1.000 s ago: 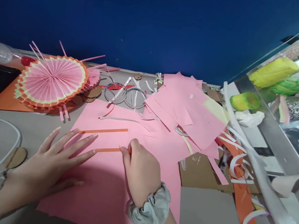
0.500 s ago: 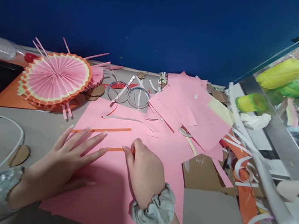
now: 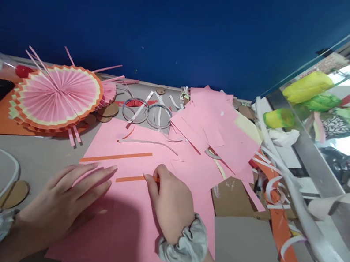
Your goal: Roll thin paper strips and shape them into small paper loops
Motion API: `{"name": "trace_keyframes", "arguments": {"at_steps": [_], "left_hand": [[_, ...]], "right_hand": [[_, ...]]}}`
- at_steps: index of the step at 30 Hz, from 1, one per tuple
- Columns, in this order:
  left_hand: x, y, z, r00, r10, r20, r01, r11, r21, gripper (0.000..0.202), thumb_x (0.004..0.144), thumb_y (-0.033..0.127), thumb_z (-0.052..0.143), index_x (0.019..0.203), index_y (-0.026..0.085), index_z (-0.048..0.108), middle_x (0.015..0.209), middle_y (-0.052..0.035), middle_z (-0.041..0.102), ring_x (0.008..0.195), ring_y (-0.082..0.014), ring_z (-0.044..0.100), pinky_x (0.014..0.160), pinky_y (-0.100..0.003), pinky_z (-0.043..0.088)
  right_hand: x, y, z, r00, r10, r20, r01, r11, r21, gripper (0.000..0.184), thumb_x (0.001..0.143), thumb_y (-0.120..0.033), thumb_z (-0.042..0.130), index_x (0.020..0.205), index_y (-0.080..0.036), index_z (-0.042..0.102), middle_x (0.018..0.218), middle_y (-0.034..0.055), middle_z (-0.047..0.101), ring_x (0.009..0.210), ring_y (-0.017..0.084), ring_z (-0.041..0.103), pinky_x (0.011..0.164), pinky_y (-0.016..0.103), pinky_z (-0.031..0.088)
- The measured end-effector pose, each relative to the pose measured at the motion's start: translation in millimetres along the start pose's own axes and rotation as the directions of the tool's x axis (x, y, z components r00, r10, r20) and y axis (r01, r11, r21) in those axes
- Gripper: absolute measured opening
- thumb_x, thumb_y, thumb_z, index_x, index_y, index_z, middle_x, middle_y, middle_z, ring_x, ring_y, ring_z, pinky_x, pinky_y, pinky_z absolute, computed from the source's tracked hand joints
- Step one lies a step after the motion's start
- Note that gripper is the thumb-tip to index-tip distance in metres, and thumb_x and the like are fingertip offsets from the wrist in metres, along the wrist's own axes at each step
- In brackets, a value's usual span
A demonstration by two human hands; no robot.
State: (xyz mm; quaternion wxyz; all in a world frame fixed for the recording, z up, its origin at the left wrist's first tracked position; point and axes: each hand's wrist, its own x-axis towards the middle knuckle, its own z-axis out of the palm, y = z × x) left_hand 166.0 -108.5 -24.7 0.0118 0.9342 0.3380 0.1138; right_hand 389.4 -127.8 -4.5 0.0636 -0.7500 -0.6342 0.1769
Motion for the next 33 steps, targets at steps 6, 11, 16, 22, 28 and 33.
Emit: {"name": "trace_keyframes", "arguments": {"at_steps": [6,11,16,22,28,33], "left_hand": [[3,-4,-1.1,0.999,0.016,0.049,-0.012,0.997,-0.082,0.049,0.087,0.048,0.043,0.129,0.024,0.044,0.138,-0.0047,0.040,0.118,-0.0270,0.039,0.100,-0.046,0.025],[4,-3,-3.5,0.982,0.122,0.145,-0.100,0.984,-0.146,0.061,0.088,0.053,0.037,0.137,0.018,0.033,0.145,-0.0041,0.029,0.130,-0.0280,0.025,0.108,-0.047,0.015],[-1,1,0.3,0.970,0.187,0.157,-0.157,0.970,-0.186,0.069,0.085,0.061,0.030,0.141,0.020,0.024,0.149,-0.0014,0.016,0.134,-0.0257,0.018,0.110,-0.045,0.003],[0,4,2.5,0.967,0.175,0.187,-0.143,0.974,-0.176,0.078,0.082,0.066,0.030,0.141,0.015,0.024,0.149,-0.0033,0.017,0.136,-0.0271,0.009,0.110,-0.045,0.000],[4,2,-7.3,0.952,0.207,0.225,-0.167,0.969,-0.185,0.075,0.084,0.063,0.031,0.140,0.013,0.025,0.148,-0.0048,0.020,0.136,-0.0260,0.011,0.110,-0.044,0.005],[3,3,-4.0,0.958,0.193,0.213,-0.157,0.972,-0.176,0.073,0.082,0.057,0.042,0.140,0.014,0.025,0.148,-0.0045,0.020,0.136,-0.0272,0.009,0.110,-0.046,0.006]], "right_hand": [[2,1,-8,0.996,-0.002,0.084,-0.004,0.998,0.067,0.032,0.093,-0.043,0.025,0.073,-0.023,0.040,0.061,-0.0046,0.052,0.056,0.013,0.050,0.053,0.025,0.029],[-1,-7,-18,0.984,-0.072,0.166,0.053,0.992,0.117,0.031,0.095,-0.037,0.024,0.072,-0.023,0.041,0.065,-0.0041,0.054,0.060,0.013,0.051,0.057,0.025,0.032],[-1,-15,-15,0.971,-0.132,0.197,0.121,0.990,0.066,0.030,0.095,-0.033,0.025,0.073,-0.022,0.043,0.066,-0.0030,0.056,0.060,0.013,0.052,0.057,0.026,0.032],[2,-14,-5,0.984,-0.124,0.132,0.146,0.974,-0.175,0.025,0.094,-0.026,0.027,0.076,-0.021,0.045,0.071,-0.0007,0.058,0.060,0.014,0.053,0.054,0.026,0.029],[3,-13,-8,0.986,-0.144,0.083,0.163,0.934,-0.317,0.022,0.092,-0.025,0.031,0.075,-0.021,0.044,0.067,-0.0002,0.057,0.055,0.015,0.050,0.052,0.028,0.027],[2,-4,-14,0.985,-0.147,0.094,0.157,0.981,-0.114,0.025,0.092,-0.032,0.033,0.076,-0.021,0.049,0.073,0.0006,0.059,0.065,0.015,0.054,0.060,0.027,0.034]]}}
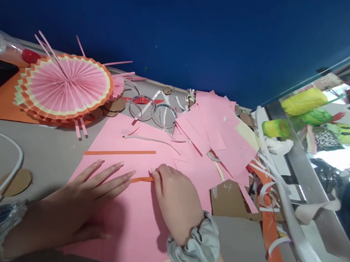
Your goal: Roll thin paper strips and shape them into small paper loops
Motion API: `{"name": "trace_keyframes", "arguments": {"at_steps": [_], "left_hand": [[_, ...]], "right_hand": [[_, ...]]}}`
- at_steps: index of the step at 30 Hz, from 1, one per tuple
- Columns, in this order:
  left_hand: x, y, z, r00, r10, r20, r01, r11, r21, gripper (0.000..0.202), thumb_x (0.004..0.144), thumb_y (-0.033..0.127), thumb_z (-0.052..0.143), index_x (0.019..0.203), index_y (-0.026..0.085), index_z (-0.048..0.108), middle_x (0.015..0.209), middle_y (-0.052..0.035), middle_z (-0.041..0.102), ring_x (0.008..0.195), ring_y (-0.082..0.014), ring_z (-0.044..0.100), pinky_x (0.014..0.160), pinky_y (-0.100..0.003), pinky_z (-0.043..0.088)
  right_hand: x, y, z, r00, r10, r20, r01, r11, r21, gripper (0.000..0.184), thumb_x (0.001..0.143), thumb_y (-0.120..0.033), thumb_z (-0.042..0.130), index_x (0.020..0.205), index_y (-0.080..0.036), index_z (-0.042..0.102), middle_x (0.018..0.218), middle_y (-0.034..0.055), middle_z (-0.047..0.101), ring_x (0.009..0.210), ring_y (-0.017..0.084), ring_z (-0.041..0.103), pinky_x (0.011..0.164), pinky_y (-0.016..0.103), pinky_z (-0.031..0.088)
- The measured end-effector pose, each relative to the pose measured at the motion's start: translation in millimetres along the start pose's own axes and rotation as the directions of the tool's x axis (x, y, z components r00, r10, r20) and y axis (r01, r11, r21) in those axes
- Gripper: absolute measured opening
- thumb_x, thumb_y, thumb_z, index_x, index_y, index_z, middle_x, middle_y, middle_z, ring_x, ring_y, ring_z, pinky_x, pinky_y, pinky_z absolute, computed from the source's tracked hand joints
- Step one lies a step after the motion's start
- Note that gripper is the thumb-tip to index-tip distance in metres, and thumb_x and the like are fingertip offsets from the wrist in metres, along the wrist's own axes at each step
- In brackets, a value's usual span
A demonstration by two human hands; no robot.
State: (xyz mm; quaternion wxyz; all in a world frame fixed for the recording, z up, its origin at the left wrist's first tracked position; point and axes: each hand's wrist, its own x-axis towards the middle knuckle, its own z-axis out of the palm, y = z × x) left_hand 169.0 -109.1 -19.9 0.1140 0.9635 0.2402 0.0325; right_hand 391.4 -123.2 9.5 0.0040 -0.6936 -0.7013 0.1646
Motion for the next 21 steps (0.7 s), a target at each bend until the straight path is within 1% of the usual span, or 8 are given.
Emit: {"name": "trace_keyframes", "arguments": {"at_steps": [3,8,10,13,15,17,19,21], "left_hand": [[0,1,4.9,1.000,-0.002,-0.015,0.002,1.000,0.028,0.073,0.083,0.058,0.040,0.140,0.016,0.024,0.149,-0.0038,0.018,0.136,-0.0278,0.007,0.109,-0.048,0.005],[-1,6,6.5,0.999,0.015,-0.033,-0.012,0.996,0.083,0.076,0.083,0.063,0.031,0.140,0.013,0.026,0.148,-0.0065,0.020,0.136,-0.0259,0.012,0.111,-0.043,0.005],[-2,8,7.2,0.999,0.013,-0.039,-0.009,0.995,0.098,0.077,0.083,0.064,0.031,0.138,0.011,0.029,0.148,-0.0089,0.020,0.135,-0.0264,0.012,0.111,-0.044,0.004],[-3,9,8.7,0.999,0.017,-0.049,-0.012,0.995,0.102,0.074,0.083,0.064,0.032,0.134,0.009,0.036,0.147,-0.0102,0.022,0.135,-0.0273,0.015,0.111,-0.046,0.004],[-3,8,9.2,0.997,0.032,-0.067,-0.026,0.995,0.092,0.070,0.084,0.063,0.033,0.129,0.010,0.043,0.146,-0.0091,0.025,0.134,-0.0280,0.016,0.111,-0.047,0.004],[-3,8,9.1,0.996,0.040,-0.080,-0.034,0.997,0.071,0.067,0.084,0.061,0.034,0.126,0.011,0.046,0.146,-0.0080,0.026,0.134,-0.0283,0.018,0.111,-0.046,0.005],[-3,8,8.7,0.996,0.041,-0.083,-0.037,0.998,0.051,0.065,0.085,0.060,0.035,0.126,0.012,0.047,0.146,-0.0075,0.025,0.133,-0.0283,0.019,0.111,-0.046,0.006],[-2,7,8.5,0.996,0.030,-0.078,-0.027,0.999,0.038,0.063,0.085,0.058,0.037,0.129,0.013,0.044,0.147,-0.0065,0.021,0.133,-0.0285,0.019,0.111,-0.045,0.008]], "right_hand": [[-3,5,2,1.000,0.003,-0.009,-0.001,0.991,0.136,0.024,0.090,-0.037,0.038,0.077,-0.021,0.050,0.074,0.0001,0.059,0.065,0.014,0.053,0.061,0.027,0.036],[-5,7,6,1.000,-0.006,-0.016,0.010,0.963,0.271,0.021,0.090,-0.031,0.038,0.075,-0.021,0.049,0.074,-0.0008,0.058,0.068,0.014,0.052,0.063,0.027,0.037],[-5,6,7,1.000,-0.015,-0.011,0.018,0.956,0.294,0.020,0.090,-0.030,0.039,0.075,-0.021,0.048,0.073,-0.0013,0.056,0.068,0.013,0.050,0.064,0.027,0.037],[-4,4,9,0.998,-0.031,-0.054,0.045,0.959,0.281,0.019,0.089,-0.030,0.041,0.074,-0.020,0.046,0.077,-0.0004,0.054,0.072,0.014,0.049,0.069,0.027,0.037],[-3,3,11,0.994,-0.034,-0.104,0.057,0.971,0.231,0.018,0.088,-0.029,0.043,0.073,-0.020,0.047,0.081,0.0008,0.052,0.078,0.015,0.048,0.074,0.029,0.036],[-3,3,13,0.991,-0.029,-0.128,0.052,0.982,0.184,0.018,0.088,-0.030,0.044,0.073,-0.020,0.048,0.083,0.0012,0.051,0.080,0.015,0.048,0.076,0.031,0.035],[-3,3,15,0.992,-0.022,-0.122,0.042,0.986,0.162,0.018,0.087,-0.031,0.045,0.073,-0.020,0.048,0.083,0.0011,0.050,0.080,0.015,0.047,0.076,0.031,0.035],[-2,4,15,0.993,-0.022,-0.116,0.040,0.987,0.157,0.020,0.087,-0.033,0.046,0.072,-0.020,0.048,0.082,0.0011,0.049,0.079,0.016,0.046,0.075,0.031,0.035]]}}
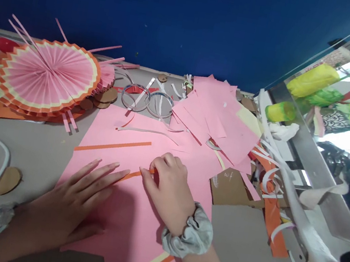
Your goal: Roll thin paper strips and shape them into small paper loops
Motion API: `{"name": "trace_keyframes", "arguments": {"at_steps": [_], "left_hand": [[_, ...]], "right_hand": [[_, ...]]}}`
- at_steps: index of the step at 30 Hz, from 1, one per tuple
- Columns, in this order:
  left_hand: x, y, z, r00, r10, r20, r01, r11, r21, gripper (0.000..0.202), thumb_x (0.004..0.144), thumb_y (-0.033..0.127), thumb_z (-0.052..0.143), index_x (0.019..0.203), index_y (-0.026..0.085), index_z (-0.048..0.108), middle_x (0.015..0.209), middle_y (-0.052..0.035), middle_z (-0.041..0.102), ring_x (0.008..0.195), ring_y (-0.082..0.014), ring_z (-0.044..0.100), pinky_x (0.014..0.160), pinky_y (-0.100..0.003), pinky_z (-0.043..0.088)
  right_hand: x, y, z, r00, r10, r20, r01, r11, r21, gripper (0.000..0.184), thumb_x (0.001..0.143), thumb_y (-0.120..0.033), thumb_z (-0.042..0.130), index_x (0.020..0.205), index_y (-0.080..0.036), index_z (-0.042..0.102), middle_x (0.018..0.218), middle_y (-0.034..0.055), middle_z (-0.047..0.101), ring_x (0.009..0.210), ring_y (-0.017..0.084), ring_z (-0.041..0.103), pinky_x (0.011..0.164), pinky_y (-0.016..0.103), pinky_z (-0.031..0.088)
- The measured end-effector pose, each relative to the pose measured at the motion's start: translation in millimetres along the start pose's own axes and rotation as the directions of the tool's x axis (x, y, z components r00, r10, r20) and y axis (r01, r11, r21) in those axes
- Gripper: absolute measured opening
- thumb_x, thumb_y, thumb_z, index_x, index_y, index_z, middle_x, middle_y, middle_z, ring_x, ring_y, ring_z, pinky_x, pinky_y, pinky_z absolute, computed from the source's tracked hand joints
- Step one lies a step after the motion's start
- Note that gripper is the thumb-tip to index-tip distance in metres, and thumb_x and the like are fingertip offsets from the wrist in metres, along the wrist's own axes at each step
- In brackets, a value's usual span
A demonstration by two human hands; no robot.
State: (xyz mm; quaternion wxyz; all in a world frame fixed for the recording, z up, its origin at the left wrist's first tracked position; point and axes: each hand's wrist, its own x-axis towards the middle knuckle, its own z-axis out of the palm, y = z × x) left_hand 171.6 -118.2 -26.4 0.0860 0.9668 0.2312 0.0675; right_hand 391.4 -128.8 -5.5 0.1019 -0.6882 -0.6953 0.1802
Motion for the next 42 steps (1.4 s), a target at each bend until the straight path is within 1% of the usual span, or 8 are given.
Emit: {"name": "trace_keyframes", "arguments": {"at_steps": [4,7,12,19,25,30,35,42], "left_hand": [[2,0,0.0,0.996,-0.087,0.036,0.088,0.996,-0.012,0.073,0.082,0.059,0.041,0.139,0.014,0.029,0.149,-0.0073,0.014,0.134,-0.0305,0.015,0.109,-0.045,0.010],[4,-1,-0.6,0.990,-0.102,0.093,0.104,0.995,-0.008,0.079,0.081,0.060,0.040,0.142,0.014,0.020,0.149,-0.0085,0.011,0.134,-0.0308,0.014,0.109,-0.045,0.007],[5,-2,-0.5,0.990,-0.093,0.102,0.094,0.996,-0.008,0.078,0.082,0.063,0.035,0.142,0.014,0.021,0.150,-0.0083,0.010,0.134,-0.0301,0.013,0.108,-0.043,0.004],[4,-3,0.7,0.988,-0.094,0.126,0.097,0.995,-0.014,0.077,0.082,0.060,0.039,0.141,0.015,0.021,0.150,-0.0076,0.009,0.135,-0.0310,0.012,0.108,-0.045,0.006],[4,-3,1.3,0.988,-0.089,0.122,0.092,0.996,-0.014,0.077,0.083,0.062,0.034,0.142,0.014,0.019,0.150,-0.0075,0.009,0.135,-0.0306,0.012,0.108,-0.045,0.004],[4,-4,0.8,0.985,-0.089,0.150,0.092,0.996,-0.013,0.076,0.084,0.061,0.034,0.142,0.015,0.019,0.150,-0.0076,0.010,0.135,-0.0307,0.011,0.107,-0.046,0.005],[4,-4,0.9,0.990,-0.087,0.113,0.089,0.996,-0.013,0.075,0.084,0.061,0.033,0.141,0.014,0.022,0.149,-0.0085,0.011,0.135,-0.0309,0.011,0.108,-0.045,0.005],[3,-4,2.3,0.988,-0.092,0.124,0.095,0.995,-0.023,0.074,0.084,0.060,0.034,0.141,0.015,0.022,0.150,-0.0081,0.008,0.135,-0.0307,0.011,0.108,-0.044,0.004]], "right_hand": [[2,1,0,1.000,-0.010,0.015,0.010,1.000,0.009,0.025,0.085,-0.039,0.049,0.070,-0.019,0.046,0.080,0.0014,0.048,0.078,0.016,0.044,0.072,0.031,0.035],[3,3,1,0.999,-0.016,0.029,0.015,0.999,0.037,0.024,0.086,-0.038,0.047,0.071,-0.019,0.046,0.081,0.0015,0.048,0.078,0.016,0.044,0.073,0.032,0.035],[6,7,-2,0.998,-0.014,0.061,0.008,0.995,0.104,0.022,0.088,-0.035,0.046,0.072,-0.020,0.046,0.081,0.0010,0.048,0.079,0.016,0.045,0.075,0.032,0.035],[7,13,-11,0.991,-0.028,0.133,0.005,0.985,0.175,0.021,0.088,-0.033,0.045,0.072,-0.020,0.046,0.081,0.0009,0.049,0.081,0.015,0.046,0.077,0.031,0.037],[8,13,-9,0.994,-0.012,0.112,-0.006,0.988,0.157,0.018,0.087,-0.031,0.048,0.073,-0.020,0.047,0.082,0.0006,0.049,0.082,0.016,0.045,0.077,0.031,0.036],[8,12,-7,0.994,-0.014,0.105,-0.002,0.989,0.145,0.018,0.088,-0.031,0.047,0.073,-0.020,0.046,0.082,0.0006,0.049,0.082,0.016,0.045,0.078,0.032,0.036],[8,12,-6,0.995,-0.024,0.095,0.012,0.992,0.128,0.018,0.088,-0.032,0.046,0.074,-0.021,0.046,0.082,0.0010,0.049,0.081,0.016,0.045,0.078,0.032,0.037],[7,11,-4,0.995,-0.032,0.095,0.024,0.997,0.075,0.018,0.090,-0.032,0.043,0.076,-0.021,0.047,0.083,0.0015,0.049,0.080,0.017,0.045,0.077,0.034,0.037]]}}
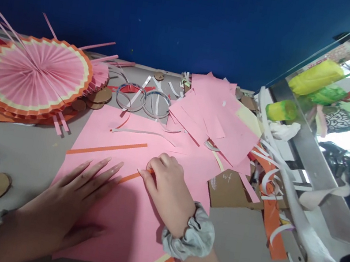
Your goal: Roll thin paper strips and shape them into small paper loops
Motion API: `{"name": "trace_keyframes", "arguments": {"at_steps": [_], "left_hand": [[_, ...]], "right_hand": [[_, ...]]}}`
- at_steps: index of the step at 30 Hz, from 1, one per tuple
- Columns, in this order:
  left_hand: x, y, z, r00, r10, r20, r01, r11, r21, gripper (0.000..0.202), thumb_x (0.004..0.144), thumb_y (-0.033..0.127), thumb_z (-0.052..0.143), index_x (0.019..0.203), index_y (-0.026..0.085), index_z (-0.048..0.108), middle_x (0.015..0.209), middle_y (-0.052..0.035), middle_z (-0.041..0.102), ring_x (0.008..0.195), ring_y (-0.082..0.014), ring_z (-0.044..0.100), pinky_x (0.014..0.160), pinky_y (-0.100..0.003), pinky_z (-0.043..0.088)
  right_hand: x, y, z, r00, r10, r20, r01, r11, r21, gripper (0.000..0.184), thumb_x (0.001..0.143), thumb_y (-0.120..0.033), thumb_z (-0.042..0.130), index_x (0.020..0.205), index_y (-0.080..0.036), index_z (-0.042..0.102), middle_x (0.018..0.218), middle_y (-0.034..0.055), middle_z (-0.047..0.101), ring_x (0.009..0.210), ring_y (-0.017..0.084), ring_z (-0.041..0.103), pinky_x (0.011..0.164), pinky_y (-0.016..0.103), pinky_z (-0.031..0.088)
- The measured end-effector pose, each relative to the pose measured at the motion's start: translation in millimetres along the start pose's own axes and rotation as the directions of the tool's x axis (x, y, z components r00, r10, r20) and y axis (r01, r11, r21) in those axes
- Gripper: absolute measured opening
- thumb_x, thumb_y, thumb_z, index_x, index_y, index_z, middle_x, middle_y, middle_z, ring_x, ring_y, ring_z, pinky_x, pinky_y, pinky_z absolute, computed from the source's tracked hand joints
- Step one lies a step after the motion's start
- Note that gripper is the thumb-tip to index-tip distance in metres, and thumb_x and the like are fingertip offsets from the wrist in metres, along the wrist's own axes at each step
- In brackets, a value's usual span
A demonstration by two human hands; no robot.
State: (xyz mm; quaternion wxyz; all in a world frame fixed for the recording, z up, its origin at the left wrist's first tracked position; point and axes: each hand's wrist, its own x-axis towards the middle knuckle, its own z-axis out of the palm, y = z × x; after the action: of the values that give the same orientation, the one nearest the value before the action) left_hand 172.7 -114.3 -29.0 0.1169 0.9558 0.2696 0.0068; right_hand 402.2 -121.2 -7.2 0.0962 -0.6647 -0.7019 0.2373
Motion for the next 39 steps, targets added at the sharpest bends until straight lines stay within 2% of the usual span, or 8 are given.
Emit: {"name": "trace_keyframes", "arguments": {"at_steps": [11,16,23,29,33,39], "left_hand": [[0,-1,-0.1,0.999,0.020,-0.040,-0.020,1.000,0.013,0.074,0.082,0.060,0.038,0.140,0.016,0.027,0.149,-0.0086,0.016,0.133,-0.0304,0.016,0.107,-0.043,0.011],[1,-1,-1.5,1.000,0.016,-0.003,-0.016,1.000,0.015,0.073,0.083,0.061,0.035,0.140,0.016,0.026,0.149,-0.0079,0.014,0.134,-0.0304,0.014,0.107,-0.043,0.008],[1,-1,-1.5,1.000,0.013,-0.008,-0.013,1.000,0.005,0.074,0.083,0.061,0.036,0.140,0.015,0.026,0.149,-0.0079,0.012,0.135,-0.0298,0.012,0.108,-0.042,0.004],[2,-1,-4.3,1.000,0.019,0.004,-0.019,1.000,-0.004,0.078,0.082,0.060,0.039,0.142,0.015,0.018,0.150,-0.0050,0.012,0.135,-0.0281,0.011,0.109,-0.042,0.006],[6,2,-6.3,1.000,0.026,0.007,-0.026,1.000,-0.006,0.075,0.082,0.057,0.042,0.142,0.017,0.019,0.149,-0.0034,0.016,0.134,-0.0279,0.015,0.109,-0.043,0.012],[24,12,-6.5,0.999,-0.026,0.030,0.025,0.999,0.049,0.076,0.083,0.060,0.038,0.142,0.017,0.020,0.149,-0.0036,0.016,0.133,-0.0317,0.016,0.106,-0.049,0.013]], "right_hand": [[-3,-2,1,1.000,-0.003,-0.021,0.003,1.000,-0.019,0.017,0.090,-0.030,0.041,0.076,-0.021,0.047,0.082,0.0018,0.049,0.080,0.017,0.044,0.077,0.034,0.036],[-2,-3,2,1.000,-0.004,-0.028,0.003,0.999,-0.039,0.017,0.090,-0.029,0.041,0.076,-0.021,0.047,0.083,0.0023,0.050,0.080,0.017,0.045,0.076,0.034,0.037],[-2,-4,2,1.000,0.002,-0.011,-0.003,0.997,-0.079,0.018,0.090,-0.029,0.040,0.076,-0.020,0.047,0.083,0.0028,0.049,0.080,0.018,0.043,0.075,0.035,0.037],[-1,-6,4,0.999,-0.019,-0.025,0.016,0.989,-0.145,0.017,0.090,-0.028,0.040,0.078,-0.020,0.048,0.084,0.0036,0.049,0.080,0.019,0.043,0.073,0.035,0.037],[-2,-6,5,0.999,-0.039,-0.034,0.033,0.985,-0.167,0.015,0.090,-0.027,0.040,0.079,-0.020,0.049,0.085,0.0041,0.049,0.080,0.019,0.044,0.072,0.035,0.038],[-3,-6,5,0.998,-0.050,-0.045,0.041,0.983,-0.176,0.013,0.090,-0.025,0.041,0.081,-0.020,0.049,0.086,0.0046,0.049,0.081,0.019,0.045,0.073,0.034,0.038]]}}
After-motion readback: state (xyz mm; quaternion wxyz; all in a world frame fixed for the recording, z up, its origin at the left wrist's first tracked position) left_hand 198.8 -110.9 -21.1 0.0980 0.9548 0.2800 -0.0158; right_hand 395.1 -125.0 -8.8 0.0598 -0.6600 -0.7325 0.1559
